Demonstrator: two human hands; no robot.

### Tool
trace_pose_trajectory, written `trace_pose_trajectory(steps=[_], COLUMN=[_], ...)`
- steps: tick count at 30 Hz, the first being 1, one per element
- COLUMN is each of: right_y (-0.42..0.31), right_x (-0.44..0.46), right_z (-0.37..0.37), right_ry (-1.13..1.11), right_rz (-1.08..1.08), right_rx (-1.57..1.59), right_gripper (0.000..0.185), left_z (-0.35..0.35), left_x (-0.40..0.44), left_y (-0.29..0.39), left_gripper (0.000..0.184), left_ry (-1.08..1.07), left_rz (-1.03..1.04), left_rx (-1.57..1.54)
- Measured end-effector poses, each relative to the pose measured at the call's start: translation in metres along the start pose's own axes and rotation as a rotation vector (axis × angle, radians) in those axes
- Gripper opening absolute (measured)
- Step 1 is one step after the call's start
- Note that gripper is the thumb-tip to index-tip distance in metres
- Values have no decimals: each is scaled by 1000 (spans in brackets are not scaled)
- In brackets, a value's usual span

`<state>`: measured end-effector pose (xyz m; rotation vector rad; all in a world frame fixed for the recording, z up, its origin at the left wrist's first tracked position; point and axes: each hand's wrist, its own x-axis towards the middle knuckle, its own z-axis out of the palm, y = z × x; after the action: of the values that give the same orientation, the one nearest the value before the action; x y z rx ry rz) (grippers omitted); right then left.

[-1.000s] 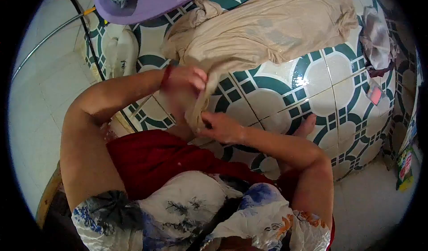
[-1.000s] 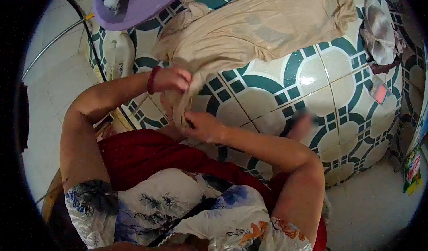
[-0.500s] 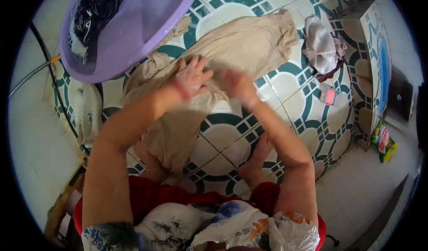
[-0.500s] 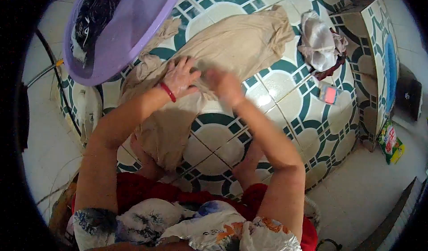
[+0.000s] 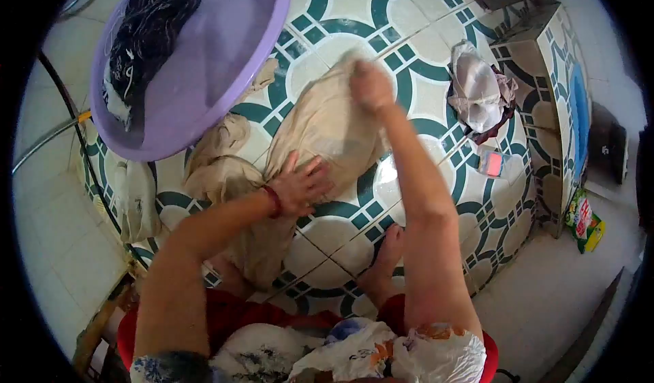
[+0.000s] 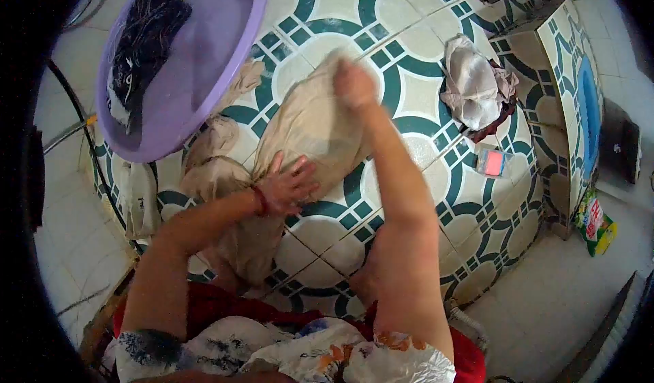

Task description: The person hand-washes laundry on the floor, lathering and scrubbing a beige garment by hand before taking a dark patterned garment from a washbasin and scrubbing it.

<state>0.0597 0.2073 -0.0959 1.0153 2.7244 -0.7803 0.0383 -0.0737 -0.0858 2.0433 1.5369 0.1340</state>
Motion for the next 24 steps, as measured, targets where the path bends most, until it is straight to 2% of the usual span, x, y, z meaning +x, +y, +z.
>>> trace_pose_trajectory(steps=[1, 2, 3, 6, 7, 9, 11, 13, 14, 16, 17, 18, 20, 22, 23, 24], right_y=[-29, -56, -50, -21, 1, -21, -31, -20, -25, -23, 16, 56, 65, 48, 35, 23], right_x=[-23, -53, -62, -74, -32, -7, -22, -73, -73, -91, -57, -24, 9, -16, -30, -43], right_z=[20, 49, 64, 110, 80, 12, 15, 81, 70, 48, 39, 30, 5, 32, 48, 64], right_ry=[-55, -178, -185, 246, 283, 100, 49, 423, 432, -773, -262, 242, 135, 149, 72, -8], right_rz=[-218, -322, -330, -884, -639, -332, -107, -679, -692, -540, -625, -632, -329, -297, -343, -386], right_rx=[-10, -22, -15, -89, 63, -319, -192, -109, -115, -504, -461, -371, -522, -487, -465, -440], right_gripper=[24, 22, 22, 22, 23, 19, 18, 17, 17, 28, 23, 24, 23, 23, 23, 22], left_z=[13, 34, 44, 11, 6, 1, -4, -3, 16, 29, 1, 6, 7, 3, 7, 18], left_x=[5, 7, 8, 22, 23, 37, 54, 56, 58, 58, 53, 51, 47, 54, 54, 55], left_y=[2, 4, 4, 15, 21, 14, 20, 19, 14, 13, 22, 24, 18, 19, 19, 17], left_gripper=[70, 69, 68, 69, 69, 68, 68, 69, 70, 73, 74, 73, 73, 72, 72, 72], left_ry=[2, 43, 83, -36, -92, -60, -45, -90, 95, -165, -4, 13, 20, -16, 1, -90], left_rz=[-2, 8, 13, -44, -78, -17, -93, -116, -93, -68, -100, -100, -87, -90, -93, -118], left_rx=[1, -63, -126, -17, 30, 23, -5, -4, -354, -128, 40, 24, 34, 12, 10, -171])
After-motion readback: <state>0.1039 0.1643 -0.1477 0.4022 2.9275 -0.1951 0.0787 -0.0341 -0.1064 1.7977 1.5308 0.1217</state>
